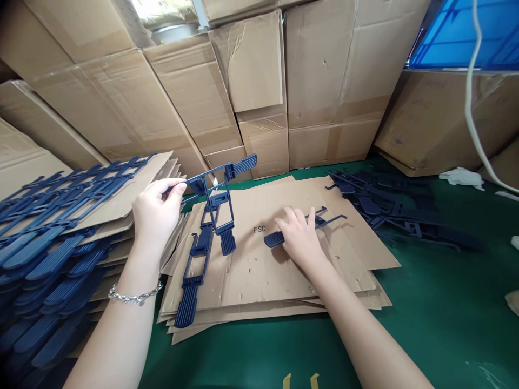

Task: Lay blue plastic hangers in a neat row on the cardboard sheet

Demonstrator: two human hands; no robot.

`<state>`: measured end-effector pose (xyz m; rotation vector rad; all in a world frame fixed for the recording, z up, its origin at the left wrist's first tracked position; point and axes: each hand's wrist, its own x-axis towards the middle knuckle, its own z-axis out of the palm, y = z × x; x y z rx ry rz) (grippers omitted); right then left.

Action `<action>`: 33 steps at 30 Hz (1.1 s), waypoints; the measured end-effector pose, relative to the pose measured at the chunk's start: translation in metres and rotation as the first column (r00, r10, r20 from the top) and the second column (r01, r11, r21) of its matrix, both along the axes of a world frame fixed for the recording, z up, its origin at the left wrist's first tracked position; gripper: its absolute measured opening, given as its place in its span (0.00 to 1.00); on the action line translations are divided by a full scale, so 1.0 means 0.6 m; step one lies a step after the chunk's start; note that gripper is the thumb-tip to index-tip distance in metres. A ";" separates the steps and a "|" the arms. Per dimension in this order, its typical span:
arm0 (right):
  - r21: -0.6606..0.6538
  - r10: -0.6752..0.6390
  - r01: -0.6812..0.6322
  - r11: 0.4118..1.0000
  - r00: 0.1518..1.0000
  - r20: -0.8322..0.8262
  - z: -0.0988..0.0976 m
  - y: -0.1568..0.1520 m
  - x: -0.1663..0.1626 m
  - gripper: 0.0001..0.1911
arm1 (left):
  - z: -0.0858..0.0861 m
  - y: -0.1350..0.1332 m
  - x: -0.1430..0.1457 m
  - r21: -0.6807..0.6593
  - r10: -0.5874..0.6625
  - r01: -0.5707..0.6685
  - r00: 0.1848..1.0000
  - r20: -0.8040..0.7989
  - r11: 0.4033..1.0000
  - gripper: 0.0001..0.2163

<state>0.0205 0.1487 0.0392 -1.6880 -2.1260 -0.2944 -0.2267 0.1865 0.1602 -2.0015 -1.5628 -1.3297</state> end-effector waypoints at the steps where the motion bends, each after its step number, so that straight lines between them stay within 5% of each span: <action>1: -0.058 0.010 -0.011 0.998 1.000 -0.010 -0.006 0.001 -0.002 0.25 | 0.000 -0.002 0.002 0.008 -0.009 0.009 1.000 0.007 1.000 0.08; 6: -0.300 0.079 -0.135 0.944 0.978 -0.192 -0.017 0.002 0.003 0.34 | 0.000 -0.012 0.019 0.017 -0.070 0.070 0.996 0.052 0.997 0.07; 10: -0.230 0.154 -0.278 0.932 0.882 -0.445 0.000 -0.003 -0.003 0.32 | 0.000 -0.023 0.034 0.039 -0.108 0.103 0.979 0.172 0.994 0.09; 14: -0.110 0.167 -0.425 0.899 0.563 -0.809 0.011 -0.012 -0.028 0.44 | -0.011 -0.039 0.051 0.013 -0.155 0.161 0.917 0.367 0.987 0.11; 17: -0.158 0.014 -0.523 0.838 0.311 -0.950 0.016 -0.019 -0.044 0.47 | -0.033 -0.048 0.064 -0.021 -0.133 0.162 0.872 0.470 0.987 0.12; 20: -0.219 -0.139 -0.630 0.746 0.174 -0.975 0.022 -0.022 -0.047 0.43 | -0.060 -0.049 0.071 -0.037 -0.093 0.129 0.858 0.505 0.991 0.13; 23: -0.192 -0.181 -0.699 0.689 0.090 -0.979 0.024 -0.019 -0.044 0.42 | -0.077 -0.044 0.068 -0.065 -0.062 0.112 0.854 0.517 0.992 0.13; 29: -0.127 -0.141 -0.626 0.769 0.028 -0.990 0.022 -0.011 -0.035 0.37 | -0.071 -0.041 0.043 -0.085 -0.063 0.122 0.861 0.505 0.989 0.11; 33: -0.153 -0.185 -0.617 0.772 0.011 -0.983 0.026 -0.009 -0.029 0.38 | -0.066 -0.040 0.029 -0.093 -0.058 0.111 0.892 0.449 0.990 0.11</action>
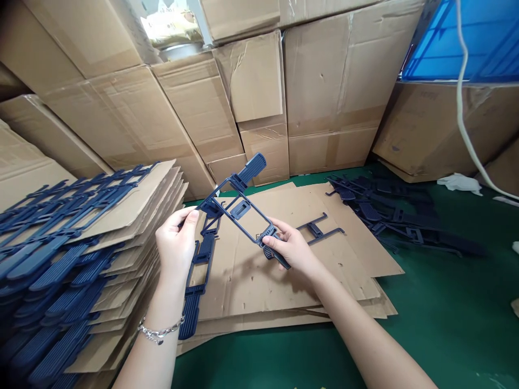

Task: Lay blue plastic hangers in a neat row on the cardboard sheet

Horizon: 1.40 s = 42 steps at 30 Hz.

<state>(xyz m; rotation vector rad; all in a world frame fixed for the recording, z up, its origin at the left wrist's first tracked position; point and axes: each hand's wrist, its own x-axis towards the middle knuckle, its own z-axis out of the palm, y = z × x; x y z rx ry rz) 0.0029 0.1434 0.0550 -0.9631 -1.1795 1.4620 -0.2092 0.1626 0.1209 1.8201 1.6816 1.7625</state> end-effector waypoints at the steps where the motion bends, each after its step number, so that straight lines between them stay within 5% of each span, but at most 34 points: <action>1: -0.021 -0.004 0.003 1.000 1.000 -0.012 0.001 0.000 0.001 0.39 | -0.001 0.001 -0.002 -0.001 0.000 0.000 1.000 -0.011 1.000 0.11; 14: -0.117 0.077 -0.104 0.988 0.974 -0.213 -0.002 -0.009 -0.017 0.35 | -0.006 -0.004 -0.004 0.204 0.132 -0.073 0.947 -0.294 0.976 0.09; 22: -0.156 0.056 -0.109 0.982 0.948 -0.312 0.003 -0.029 -0.046 0.32 | -0.003 -0.007 0.008 0.321 0.282 -0.140 0.846 -0.453 0.937 0.08; 28: 0.011 -0.114 0.114 0.993 0.993 -0.032 0.000 -0.018 -0.037 0.36 | 0.007 0.003 -0.007 0.274 0.253 -0.142 0.867 -0.430 0.951 0.10; 42: -0.068 -0.072 0.062 0.996 0.986 -0.152 0.003 -0.016 -0.037 0.35 | 0.005 -0.002 -0.005 0.144 0.086 -0.032 0.917 -0.390 0.989 0.08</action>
